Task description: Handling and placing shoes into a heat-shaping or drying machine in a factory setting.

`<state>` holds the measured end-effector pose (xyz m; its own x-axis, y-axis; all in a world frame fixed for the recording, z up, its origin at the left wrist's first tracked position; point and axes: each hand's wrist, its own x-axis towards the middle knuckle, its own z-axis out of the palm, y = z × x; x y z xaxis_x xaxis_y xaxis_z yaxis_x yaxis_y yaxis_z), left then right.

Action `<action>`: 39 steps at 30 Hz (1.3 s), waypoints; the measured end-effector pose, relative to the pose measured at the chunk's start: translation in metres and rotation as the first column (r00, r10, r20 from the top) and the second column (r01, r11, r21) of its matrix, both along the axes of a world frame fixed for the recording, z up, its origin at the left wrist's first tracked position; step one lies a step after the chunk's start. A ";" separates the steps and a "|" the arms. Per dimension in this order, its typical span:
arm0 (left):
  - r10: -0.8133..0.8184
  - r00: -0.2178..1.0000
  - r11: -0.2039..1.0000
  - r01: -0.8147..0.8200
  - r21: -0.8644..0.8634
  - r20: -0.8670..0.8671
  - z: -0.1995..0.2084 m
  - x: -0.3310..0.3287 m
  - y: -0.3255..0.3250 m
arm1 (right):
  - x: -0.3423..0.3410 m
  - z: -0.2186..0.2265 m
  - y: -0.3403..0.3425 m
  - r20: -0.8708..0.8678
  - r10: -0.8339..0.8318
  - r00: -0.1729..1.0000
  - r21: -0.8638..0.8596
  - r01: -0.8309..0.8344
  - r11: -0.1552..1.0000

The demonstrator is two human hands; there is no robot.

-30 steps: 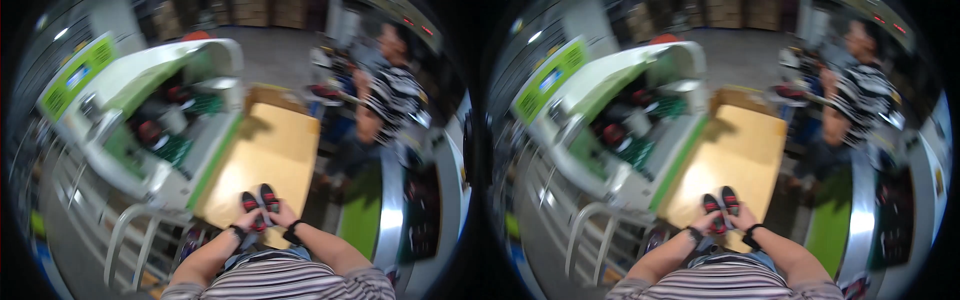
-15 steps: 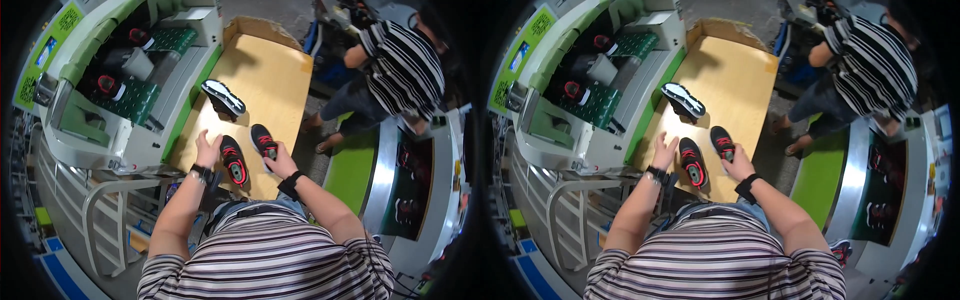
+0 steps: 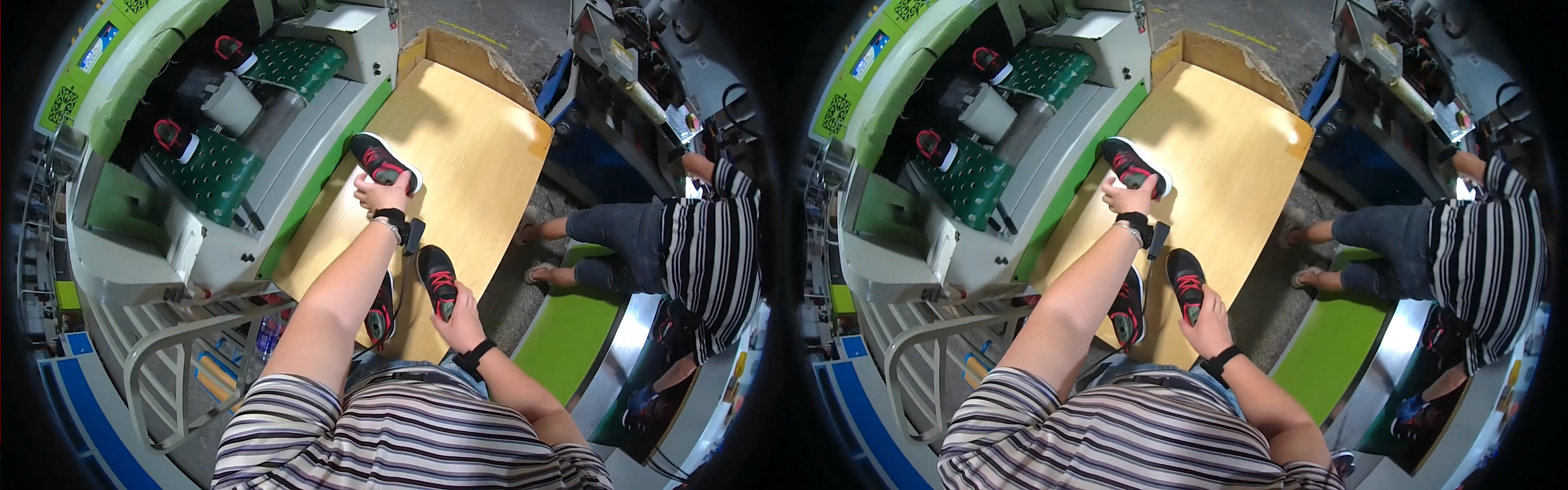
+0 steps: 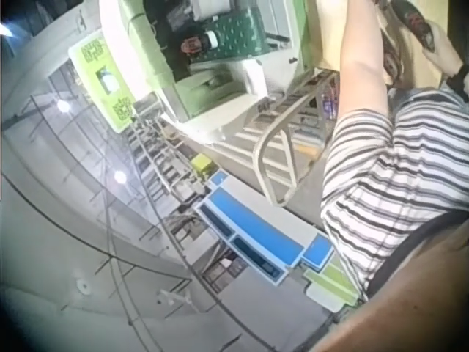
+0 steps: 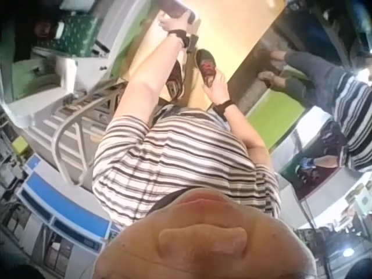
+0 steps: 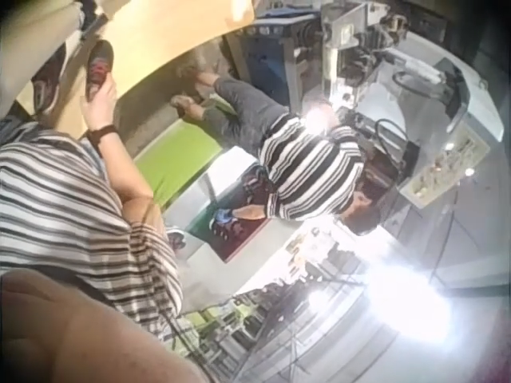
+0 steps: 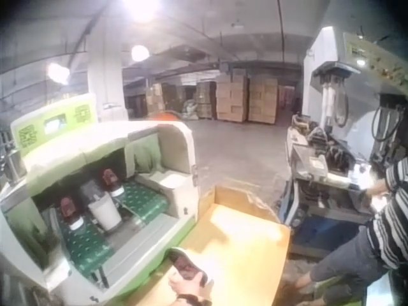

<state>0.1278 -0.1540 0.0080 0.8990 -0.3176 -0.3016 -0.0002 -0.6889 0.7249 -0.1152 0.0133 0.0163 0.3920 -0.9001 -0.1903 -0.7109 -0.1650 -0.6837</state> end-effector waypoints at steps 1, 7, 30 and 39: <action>-0.004 1.000 1.000 0.005 0.027 -0.023 0.008 0.000 -0.007 | 0.001 0.008 -0.001 0.024 0.055 0.998 0.023 -0.055 0.998; -0.146 0.989 0.968 0.147 -0.203 0.021 -0.019 0.047 -0.039 | 0.012 0.018 -0.023 0.339 0.033 0.940 0.258 -0.127 0.958; 0.102 0.797 0.849 0.241 -0.469 0.595 0.172 0.195 0.132 | 0.436 0.148 -0.269 0.330 0.446 0.832 -0.613 -0.171 0.771; -0.667 0.246 0.711 0.493 -0.501 -0.703 0.009 0.010 0.319 | 0.046 -0.034 -0.056 -0.371 0.679 0.634 0.045 -0.718 0.695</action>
